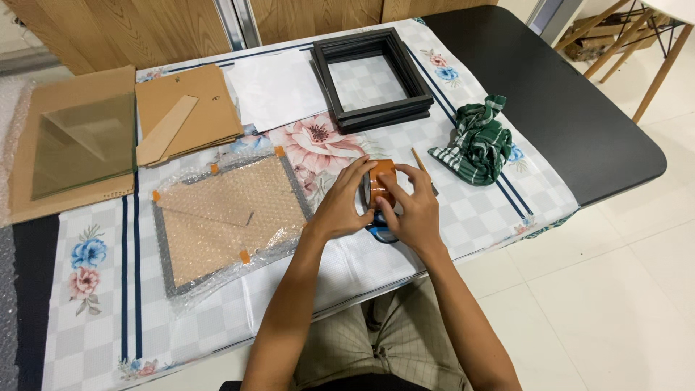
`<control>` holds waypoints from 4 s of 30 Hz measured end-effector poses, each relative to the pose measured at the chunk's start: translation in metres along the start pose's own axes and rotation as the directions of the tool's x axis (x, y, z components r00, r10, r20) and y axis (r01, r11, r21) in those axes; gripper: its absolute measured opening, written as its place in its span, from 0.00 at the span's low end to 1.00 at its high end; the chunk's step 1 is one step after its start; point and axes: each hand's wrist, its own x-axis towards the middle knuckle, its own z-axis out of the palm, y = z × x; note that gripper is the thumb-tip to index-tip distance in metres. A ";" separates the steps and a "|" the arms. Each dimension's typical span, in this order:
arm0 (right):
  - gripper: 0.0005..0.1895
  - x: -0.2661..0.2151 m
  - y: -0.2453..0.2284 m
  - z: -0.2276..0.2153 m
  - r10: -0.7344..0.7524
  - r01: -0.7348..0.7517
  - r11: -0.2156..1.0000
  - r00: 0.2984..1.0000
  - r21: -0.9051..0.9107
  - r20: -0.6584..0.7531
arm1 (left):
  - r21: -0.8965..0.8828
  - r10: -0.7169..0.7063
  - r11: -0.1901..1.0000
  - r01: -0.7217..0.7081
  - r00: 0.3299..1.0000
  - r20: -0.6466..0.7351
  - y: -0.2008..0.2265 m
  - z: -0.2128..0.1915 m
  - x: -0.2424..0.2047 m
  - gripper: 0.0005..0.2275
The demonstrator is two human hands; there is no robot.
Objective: The person wraps an artwork with bubble wrap, using scissors to cut pieces of tape and securing the wrap by hand.
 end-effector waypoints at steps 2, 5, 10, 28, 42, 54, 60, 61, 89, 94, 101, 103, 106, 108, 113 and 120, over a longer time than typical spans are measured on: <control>0.15 0.003 0.002 0.004 -0.071 0.072 0.995 0.997 -0.065 0.021 | 0.013 0.005 1.000 -0.005 1.000 -0.004 -0.002 0.001 0.000 0.42; 0.08 0.003 0.001 0.008 -0.127 0.122 0.988 0.991 -0.095 -0.043 | 0.010 0.001 1.000 -0.001 1.000 -0.015 -0.007 0.003 0.000 0.42; 0.02 0.000 0.001 0.013 0.042 -0.042 0.999 0.999 -0.019 -0.030 | 0.038 0.000 0.999 0.001 1.000 -0.018 -0.001 0.002 -0.001 0.42; 0.06 0.015 -0.019 0.011 0.114 -0.102 0.984 0.990 -0.146 0.078 | 0.101 -0.045 0.994 0.050 0.998 -0.043 -0.004 0.007 -0.001 0.43; 0.06 0.013 -0.009 0.017 0.098 -0.081 0.988 0.988 -0.135 0.124 | 0.088 -0.066 0.994 0.067 0.998 -0.022 0.004 0.000 -0.001 0.42; 0.02 0.024 0.003 0.009 0.021 -0.006 0.977 0.998 -0.213 0.066 | 0.099 -0.065 0.993 0.067 0.998 -0.022 -0.005 0.006 -0.002 0.43; 0.00 0.029 0.008 0.016 -0.026 0.079 0.913 0.990 -0.401 0.135 | 0.108 -0.053 0.993 0.057 0.998 -0.036 -0.006 0.005 -0.001 0.43; 0.01 0.030 0.006 0.016 -0.012 0.076 0.904 0.988 -0.421 0.153 | 0.102 -0.049 0.993 0.053 0.998 -0.043 -0.005 0.005 -0.001 0.43; 0.07 0.027 0.033 0.024 -0.158 0.219 0.904 0.969 -0.367 0.188 | -0.039 0.117 0.991 -0.130 0.964 -0.239 -0.012 0.009 0.015 0.12; 0.08 0.025 0.036 0.030 -0.178 0.236 0.897 0.967 -0.375 0.182 | -0.123 0.102 0.983 -0.136 0.962 -0.253 -0.005 0.004 0.018 0.05; 0.09 0.038 0.008 0.006 -0.153 0.203 0.914 0.974 -0.350 0.164 | -0.130 0.074 0.986 -0.105 0.971 -0.228 -0.002 -0.003 0.023 0.01; 0.12 0.031 0.010 0.000 0.063 -0.049 0.991 0.991 -0.126 0.116 | -0.148 0.002 0.988 -0.033 0.978 -0.208 0.001 -0.006 0.024 0.05; 0.05 -0.016 0.027 -0.008 0.119 -0.012 0.952 0.935 -0.307 0.335 | -0.128 0.021 0.991 -0.046 0.982 -0.187 -0.001 -0.004 0.025 0.05; 0.05 -0.014 0.003 -0.026 0.209 -0.056 0.952 0.839 -0.302 0.502 | -0.079 0.037 0.996 -0.052 0.982 -0.187 -0.001 -0.005 0.026 0.04; 0.13 -0.007 -0.018 -0.043 0.349 -0.191 0.936 0.604 -0.294 0.717 | 0.063 0.139 0.990 -0.127 0.959 -0.248 -0.014 0.001 0.034 0.02; 0.10 -0.022 0.000 -0.066 0.401 -0.204 0.915 0.546 -0.347 0.736 | 0.080 0.172 0.985 -0.155 0.937 -0.303 -0.017 0.004 0.029 0.02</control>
